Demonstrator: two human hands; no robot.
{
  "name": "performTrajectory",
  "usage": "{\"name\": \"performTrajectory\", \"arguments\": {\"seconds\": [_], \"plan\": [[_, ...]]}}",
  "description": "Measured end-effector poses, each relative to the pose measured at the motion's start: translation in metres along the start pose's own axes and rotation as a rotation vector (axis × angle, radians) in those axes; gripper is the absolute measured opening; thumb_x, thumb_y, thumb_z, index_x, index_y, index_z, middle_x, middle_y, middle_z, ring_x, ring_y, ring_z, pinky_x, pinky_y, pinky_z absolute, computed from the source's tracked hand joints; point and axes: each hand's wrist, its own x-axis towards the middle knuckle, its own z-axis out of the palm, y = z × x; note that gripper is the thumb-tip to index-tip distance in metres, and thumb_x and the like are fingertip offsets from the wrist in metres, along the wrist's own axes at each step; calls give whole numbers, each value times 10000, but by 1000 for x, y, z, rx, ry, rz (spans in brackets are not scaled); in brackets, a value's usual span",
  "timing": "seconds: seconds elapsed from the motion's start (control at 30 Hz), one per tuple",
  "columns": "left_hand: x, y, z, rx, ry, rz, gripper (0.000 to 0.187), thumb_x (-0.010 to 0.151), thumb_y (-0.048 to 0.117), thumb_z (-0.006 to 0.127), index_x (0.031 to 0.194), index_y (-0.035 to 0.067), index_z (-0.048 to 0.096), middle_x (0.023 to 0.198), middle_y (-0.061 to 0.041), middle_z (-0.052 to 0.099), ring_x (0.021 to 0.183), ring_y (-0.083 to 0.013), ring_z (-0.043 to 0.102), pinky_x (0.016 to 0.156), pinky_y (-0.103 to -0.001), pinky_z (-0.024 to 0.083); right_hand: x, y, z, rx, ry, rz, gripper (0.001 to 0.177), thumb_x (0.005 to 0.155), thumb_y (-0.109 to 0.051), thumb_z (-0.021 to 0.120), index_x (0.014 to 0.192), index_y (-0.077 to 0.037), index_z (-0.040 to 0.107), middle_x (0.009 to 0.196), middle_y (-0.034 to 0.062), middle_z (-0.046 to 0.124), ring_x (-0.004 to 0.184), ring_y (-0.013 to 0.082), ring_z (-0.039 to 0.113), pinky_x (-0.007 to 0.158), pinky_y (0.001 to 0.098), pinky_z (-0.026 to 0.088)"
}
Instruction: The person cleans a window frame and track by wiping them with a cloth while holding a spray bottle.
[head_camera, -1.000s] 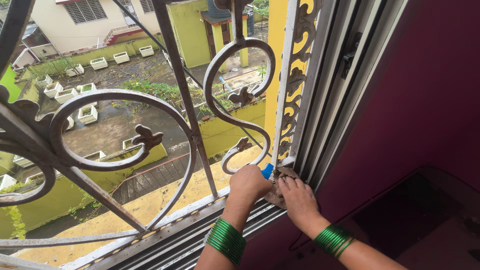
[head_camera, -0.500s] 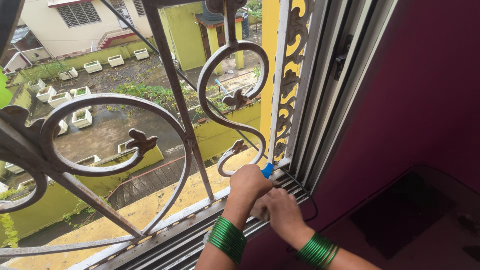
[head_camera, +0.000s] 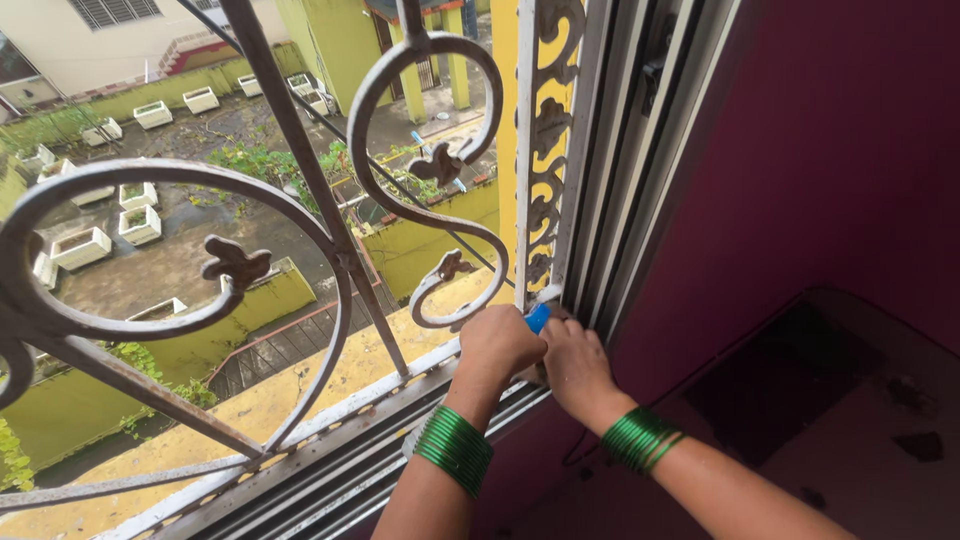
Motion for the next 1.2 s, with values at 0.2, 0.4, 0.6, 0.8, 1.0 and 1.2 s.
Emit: {"name": "performTrajectory", "arguments": {"seconds": [0.2, 0.4, 0.6, 0.8, 1.0, 1.2], "plan": [[5, 4, 5, -6, -9, 41, 343, 758, 313, 666, 895, 20, 779, 917, -219, 741, 905, -389, 731, 809, -456, 588, -5, 0, 21, -167, 35, -43, 264, 805, -81, 633, 1052, -49, 718, 1174, 90, 616, 1135, 314, 559, 890, 440, 464], [9, -7, 3, -10, 41, 26, 284, 719, 256, 689, 857, 26, 781, 904, -207, 743, 887, -386, 726, 784, -456, 587, -9, -26, -2, 156, -65, 122, 208, 822, -78, 661, 912, -186, 814, 1191, 104, 619, 1127, 344, 557, 960, 480, 461], [10, -10, -6, -23, 95, 25, 243, 730, 236, 698, 844, 38, 780, 871, -192, 737, 854, -382, 731, 763, -460, 585, -6, -46, 13, 453, -90, -2, 192, 820, -2, 589, 966, -47, 704, 1138, 148, 626, 1085, 390, 582, 958, 520, 486], [4, -16, -25, -14, 141, 21, 276, 750, 271, 709, 849, 23, 778, 876, -214, 733, 866, -400, 718, 781, -464, 578, 3, -11, 1, 297, 46, 118, 336, 826, -3, 564, 1131, -54, 695, 1198, 143, 633, 1102, 352, 583, 958, 481, 472], [2, -18, -23, -53, 200, 43, 276, 699, 278, 735, 827, 35, 765, 872, -198, 732, 867, -387, 717, 800, -458, 578, 4, -10, 28, 461, 31, 71, 540, 776, 30, 508, 1274, -88, 680, 1266, 120, 630, 1205, 340, 566, 1062, 450, 438], [1, 2, -36, -127, 305, 37, 254, 739, 301, 720, 841, 69, 739, 867, -188, 732, 881, -391, 712, 817, -475, 565, 67, 0, -21, 946, 542, 155, 518, 821, 79, 459, 1305, -29, 611, 1320, 164, 577, 1217, 298, 625, 1046, 379, 499]]}}
